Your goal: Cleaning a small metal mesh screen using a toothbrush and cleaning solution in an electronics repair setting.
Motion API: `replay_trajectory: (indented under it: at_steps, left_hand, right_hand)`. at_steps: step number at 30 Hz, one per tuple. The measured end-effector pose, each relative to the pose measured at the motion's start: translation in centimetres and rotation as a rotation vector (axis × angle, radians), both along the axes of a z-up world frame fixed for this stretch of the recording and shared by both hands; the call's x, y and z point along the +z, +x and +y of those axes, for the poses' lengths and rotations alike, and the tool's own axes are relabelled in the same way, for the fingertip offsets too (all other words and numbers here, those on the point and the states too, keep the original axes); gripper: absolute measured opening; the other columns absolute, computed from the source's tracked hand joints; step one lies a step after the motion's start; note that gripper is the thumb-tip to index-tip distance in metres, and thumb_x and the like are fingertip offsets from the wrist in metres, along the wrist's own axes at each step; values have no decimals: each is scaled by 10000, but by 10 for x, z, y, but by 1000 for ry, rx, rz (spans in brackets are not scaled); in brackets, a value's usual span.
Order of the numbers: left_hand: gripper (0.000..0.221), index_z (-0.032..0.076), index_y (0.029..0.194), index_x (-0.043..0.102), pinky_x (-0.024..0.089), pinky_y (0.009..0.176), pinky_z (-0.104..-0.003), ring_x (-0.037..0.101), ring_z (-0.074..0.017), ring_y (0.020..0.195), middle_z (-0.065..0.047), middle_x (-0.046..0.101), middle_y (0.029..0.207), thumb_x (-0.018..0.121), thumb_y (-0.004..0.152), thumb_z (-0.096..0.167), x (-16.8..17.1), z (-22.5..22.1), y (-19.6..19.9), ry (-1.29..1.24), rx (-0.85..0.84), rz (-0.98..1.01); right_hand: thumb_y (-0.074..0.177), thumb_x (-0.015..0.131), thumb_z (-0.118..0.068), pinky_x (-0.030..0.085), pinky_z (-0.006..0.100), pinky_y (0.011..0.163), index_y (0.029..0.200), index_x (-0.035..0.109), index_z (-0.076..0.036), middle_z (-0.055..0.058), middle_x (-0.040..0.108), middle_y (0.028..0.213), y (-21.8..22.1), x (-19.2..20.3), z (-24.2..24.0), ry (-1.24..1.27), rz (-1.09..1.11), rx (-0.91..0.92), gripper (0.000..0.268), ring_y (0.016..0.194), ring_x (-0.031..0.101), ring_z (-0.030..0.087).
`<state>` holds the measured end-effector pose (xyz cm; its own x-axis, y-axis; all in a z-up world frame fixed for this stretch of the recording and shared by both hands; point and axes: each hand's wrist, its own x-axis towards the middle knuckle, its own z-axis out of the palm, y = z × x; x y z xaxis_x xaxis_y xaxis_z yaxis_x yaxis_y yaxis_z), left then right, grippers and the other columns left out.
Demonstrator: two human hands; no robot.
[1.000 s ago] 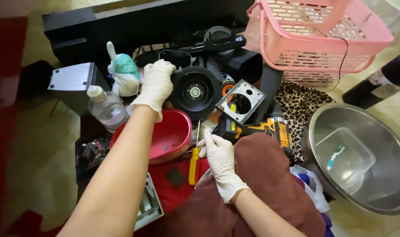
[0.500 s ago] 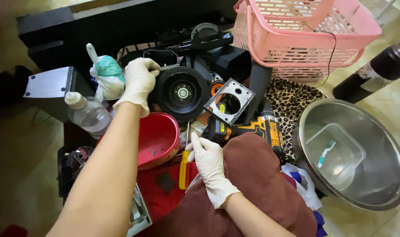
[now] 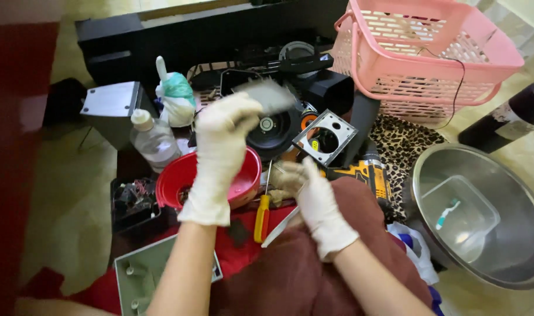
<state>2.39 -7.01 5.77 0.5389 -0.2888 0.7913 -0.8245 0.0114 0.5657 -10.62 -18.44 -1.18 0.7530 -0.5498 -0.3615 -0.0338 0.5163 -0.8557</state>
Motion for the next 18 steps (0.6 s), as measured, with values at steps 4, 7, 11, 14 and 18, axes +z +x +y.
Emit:
replay_trajectory:
  at_steps: [4,7,11,14,18]
  left_hand:
    - [120,147,849,649,469,813,-318,595,-220,929,19,658,873,666,763,65,-1,9,-51,5,18,-223]
    - [378,42,972,621,370,989,-435,523,-284,1056,-80,646,985,698,631,185,0,19,-78,216,-251,-79]
    - [243,98,995,584,351,981,-337,506,-181,1078,2,603,983,613,758,140,1,22,-104,385,-206,-103]
    - [323,186,969,562,354,947,-334,499,-147,1080,64,582,1002,685,673,222,-9,24,-112,482,-61,-211]
    - [883,187,1165,481,339,985,-353,447,-211,1175,-3,543,1145,862,373,271,-16,29,-113,494,-206,88]
  right_hand:
    - [833,314,-617,525,319,647,1061,601,12,180,666,845,-10,27,-37,87,11,173,728,723,659,249]
    - [626,523,-665,467,362,796,1079,509,133,289,597,1008,-22,67,-28,66,216,169,917,867,615,341]
    - [712,640,-302,450,555,817,931,612,-16,174,623,897,-40,70,-32,40,47,21,361,825,622,396]
    - [720,639,-260,470,552,786,945,617,-68,112,630,917,-48,45,-51,-31,105,32,297,827,624,319]
    - [733,654,-257,486,477,769,973,615,-89,103,623,950,-60,45,-38,-165,172,77,296,873,610,276]
